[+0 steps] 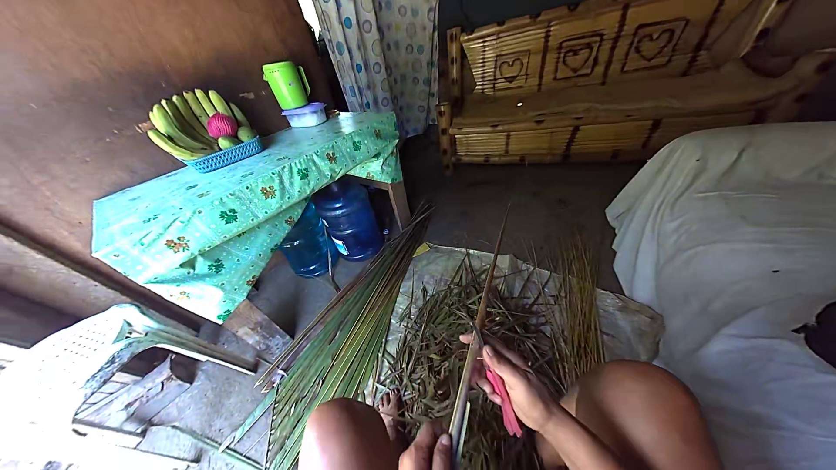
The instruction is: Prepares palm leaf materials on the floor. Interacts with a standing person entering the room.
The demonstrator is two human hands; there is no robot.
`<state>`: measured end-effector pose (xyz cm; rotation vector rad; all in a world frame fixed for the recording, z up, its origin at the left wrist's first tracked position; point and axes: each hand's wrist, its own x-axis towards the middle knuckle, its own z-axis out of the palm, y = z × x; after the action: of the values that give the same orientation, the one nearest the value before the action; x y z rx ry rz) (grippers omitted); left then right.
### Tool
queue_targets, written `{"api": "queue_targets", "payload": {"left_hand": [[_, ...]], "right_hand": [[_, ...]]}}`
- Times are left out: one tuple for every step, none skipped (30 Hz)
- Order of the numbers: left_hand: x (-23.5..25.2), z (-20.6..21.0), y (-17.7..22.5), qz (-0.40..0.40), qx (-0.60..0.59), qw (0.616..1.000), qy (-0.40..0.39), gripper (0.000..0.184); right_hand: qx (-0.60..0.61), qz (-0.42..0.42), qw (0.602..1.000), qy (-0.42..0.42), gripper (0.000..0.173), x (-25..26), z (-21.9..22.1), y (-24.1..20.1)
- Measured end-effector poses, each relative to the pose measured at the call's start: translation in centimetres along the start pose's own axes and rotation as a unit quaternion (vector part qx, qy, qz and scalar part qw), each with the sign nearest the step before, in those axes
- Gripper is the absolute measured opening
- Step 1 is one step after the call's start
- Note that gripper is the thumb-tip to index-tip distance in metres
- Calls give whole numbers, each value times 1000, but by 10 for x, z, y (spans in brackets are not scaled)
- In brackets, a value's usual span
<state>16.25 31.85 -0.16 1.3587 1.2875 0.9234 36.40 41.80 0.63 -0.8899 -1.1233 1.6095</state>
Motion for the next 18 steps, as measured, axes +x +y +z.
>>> {"api": "queue_targets", "payload": {"left_hand": [[6,1,4,-3,2,1000,-3,24],[16,3,9,2,7,1000,-3,26],[27,5,15,10,13,1000,-2,27],[38,8,21,20,20,1000,1,27],[50,11,25,31,26,999,5,26],[60,13,29,34,30,999,11,24],[68,16,32,31,31,999,16,21],[74,17,33,21,23,999,16,19],[77,18,35,4,-2,1000,12,18],[79,18,36,-18,-38,999,6,18],[80,17,36,-41,-77,996,-1,19],[79,17,34,-58,-111,992,-5,20],[78,16,30,-72,-135,988,-8,22],[77,16,27,-82,-152,985,-9,23],[77,15,23,-88,-164,982,-12,24],[77,14,20,-91,-172,981,-14,24],[78,13,18,-97,-178,979,-16,25],[78,13,17,-104,-181,978,-19,25]], "right_hand": [[0,2,1000,-3,43,0,2,1],[-2,4,1000,-3,42,0,3,1],[-4,6,1000,-1,42,0,4,1],[-11,10,1000,1,41,0,5,1],[-23,14,1000,0,41,-1,7,0],[-33,17,999,-1,41,-2,9,0],[-42,18,999,-1,41,-3,10,0],[-52,17,998,3,41,-3,12,1],[-74,13,997,7,41,-3,12,2],[-114,5,993,9,41,-2,10,4],[-171,-5,985,8,40,0,6,7],[-235,-13,972,0,40,1,2,10],[-297,-15,955,-8,40,2,-1,13],[-344,-9,939,-19,42,2,-4,14],[-380,-6,924,-29,43,3,-5,15],[-408,-10,912,-32,44,4,-6,17],[-429,-22,903,-28,45,4,-6,20],[-444,-30,895,-24,45,4,-7,21]]}}
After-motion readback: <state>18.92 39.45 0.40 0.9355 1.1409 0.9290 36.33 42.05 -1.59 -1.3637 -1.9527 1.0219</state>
